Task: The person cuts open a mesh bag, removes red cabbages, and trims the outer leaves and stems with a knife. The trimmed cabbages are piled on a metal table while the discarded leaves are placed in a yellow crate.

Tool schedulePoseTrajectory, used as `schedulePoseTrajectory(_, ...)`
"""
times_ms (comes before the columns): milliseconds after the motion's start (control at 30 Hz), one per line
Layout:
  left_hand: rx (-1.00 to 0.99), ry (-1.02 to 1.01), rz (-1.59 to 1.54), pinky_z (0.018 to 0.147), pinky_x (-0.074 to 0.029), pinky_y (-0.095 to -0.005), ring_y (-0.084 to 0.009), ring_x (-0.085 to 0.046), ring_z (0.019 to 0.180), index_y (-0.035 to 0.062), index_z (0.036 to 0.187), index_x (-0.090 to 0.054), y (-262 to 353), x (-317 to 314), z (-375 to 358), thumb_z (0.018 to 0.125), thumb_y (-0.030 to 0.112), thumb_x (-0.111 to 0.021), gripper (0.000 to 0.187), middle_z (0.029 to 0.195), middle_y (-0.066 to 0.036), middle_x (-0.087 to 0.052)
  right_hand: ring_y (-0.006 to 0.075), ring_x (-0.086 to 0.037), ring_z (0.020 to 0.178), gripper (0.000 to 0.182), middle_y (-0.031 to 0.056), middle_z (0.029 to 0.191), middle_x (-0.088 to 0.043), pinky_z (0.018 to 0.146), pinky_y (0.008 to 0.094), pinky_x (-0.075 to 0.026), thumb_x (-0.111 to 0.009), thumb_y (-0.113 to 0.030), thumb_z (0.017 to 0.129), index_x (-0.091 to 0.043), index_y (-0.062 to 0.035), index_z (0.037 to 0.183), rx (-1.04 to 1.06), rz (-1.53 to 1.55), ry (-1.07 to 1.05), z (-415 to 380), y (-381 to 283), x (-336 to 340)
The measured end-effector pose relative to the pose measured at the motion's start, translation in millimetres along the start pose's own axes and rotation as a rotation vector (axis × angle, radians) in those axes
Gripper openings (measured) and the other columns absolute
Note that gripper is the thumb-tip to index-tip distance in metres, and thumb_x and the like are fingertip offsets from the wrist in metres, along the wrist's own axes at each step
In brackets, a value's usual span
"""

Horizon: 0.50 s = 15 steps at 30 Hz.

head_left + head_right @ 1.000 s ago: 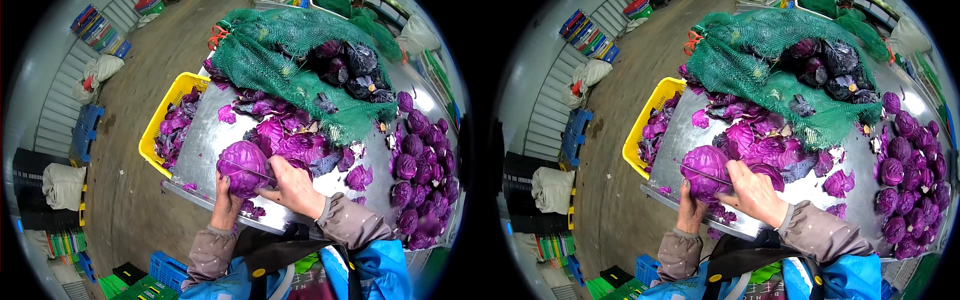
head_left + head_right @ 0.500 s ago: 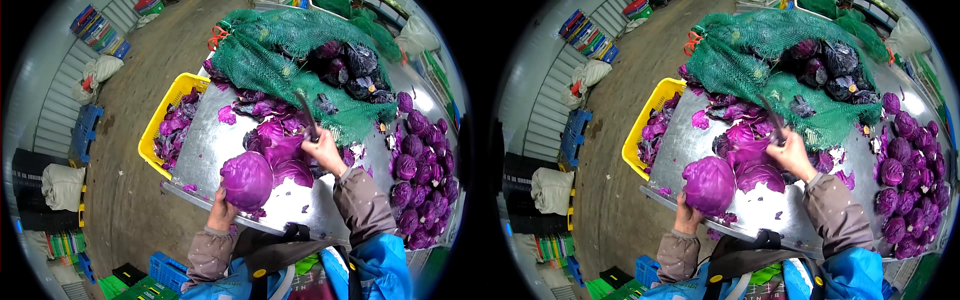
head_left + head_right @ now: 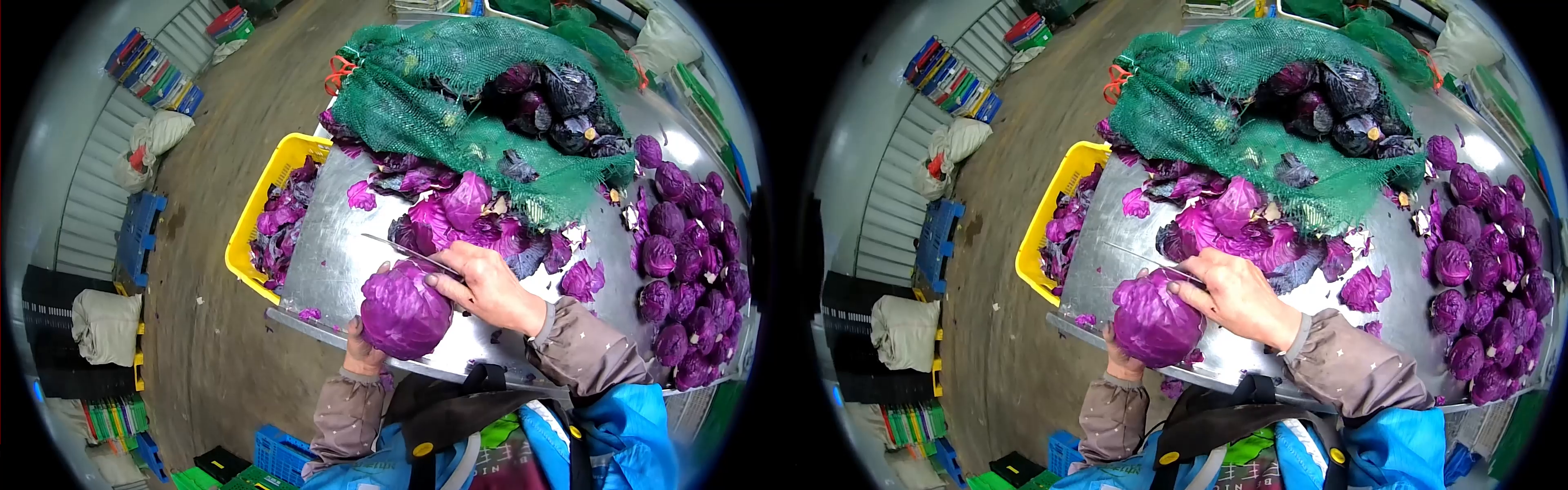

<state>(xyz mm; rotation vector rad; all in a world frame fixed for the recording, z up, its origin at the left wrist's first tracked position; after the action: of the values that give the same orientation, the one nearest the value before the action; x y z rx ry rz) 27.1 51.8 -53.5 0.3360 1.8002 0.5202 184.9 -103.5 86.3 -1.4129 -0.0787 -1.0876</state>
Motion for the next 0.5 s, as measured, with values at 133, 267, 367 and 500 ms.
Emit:
schedulePoseTrajectory(133,0.076,-0.028,-0.136,0.105,-0.035,-0.0482,-0.0316,-0.045,0.122,0.0048,0.138,-0.033,-5,-18,0,0.072,0.041,-0.074,0.085,0.134,-0.016,-0.045,0.0347,-0.059,0.073,0.027,0.0159,0.083,-0.057,0.061,0.0402,-0.048,-0.065,-0.019,0.080,-0.061,0.0009,0.097,0.040,-0.115,-0.004,-11,0,0)
schedulePoseTrajectory(267,0.166,-0.104,-0.231,0.105,-0.034,-0.0486,-0.0315,-0.046,0.121,0.0042,0.138,-0.033,-21,9,3,0.075,0.038,-0.070,0.081,0.134,-0.015,-0.045,0.0330,-0.061,0.067,0.018,0.0134,0.080,-0.060,0.055,0.0394,-0.048,-0.065,-0.013,0.077,-0.062,-0.0010,0.089,-0.015,-0.318,0.033,-21,5,3)
schedulePoseTrajectory(367,0.143,-0.251,-0.319,0.104,-0.036,-0.0499,-0.0326,-0.044,0.123,0.0057,0.137,-0.035,-21,-18,13,0.077,0.037,-0.067,0.075,0.135,-0.016,-0.043,0.0324,-0.061,0.061,0.012,0.0186,0.067,-0.059,0.056,0.0404,-0.047,-0.059,-0.013,0.078,-0.058,-0.0008,0.077,-0.277,-0.089,0.387,-33,47,17)
schedulePoseTrajectory(500,0.091,0.046,-0.218,0.105,-0.033,-0.0527,-0.0348,-0.039,0.126,0.0138,0.141,-0.030,-28,-64,25,0.081,0.040,-0.062,0.073,0.138,-0.015,-0.039,0.0395,-0.057,0.060,0.018,0.0224,0.061,-0.053,0.057,0.0450,-0.044,-0.060,-0.018,0.077,-0.060,0.0000,0.077,-0.508,-0.190,0.345,-70,63,31)
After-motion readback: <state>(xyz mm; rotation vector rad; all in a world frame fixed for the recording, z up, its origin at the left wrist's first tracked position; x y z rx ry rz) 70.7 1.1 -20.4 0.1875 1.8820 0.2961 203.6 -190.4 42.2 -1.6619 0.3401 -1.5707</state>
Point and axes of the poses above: each hand's wrist, its own z-axis towards the middle knuckle, its own x-axis out of the back of the hand, y = z × x, the point moved 3 cm from there along z, towards the middle knuckle
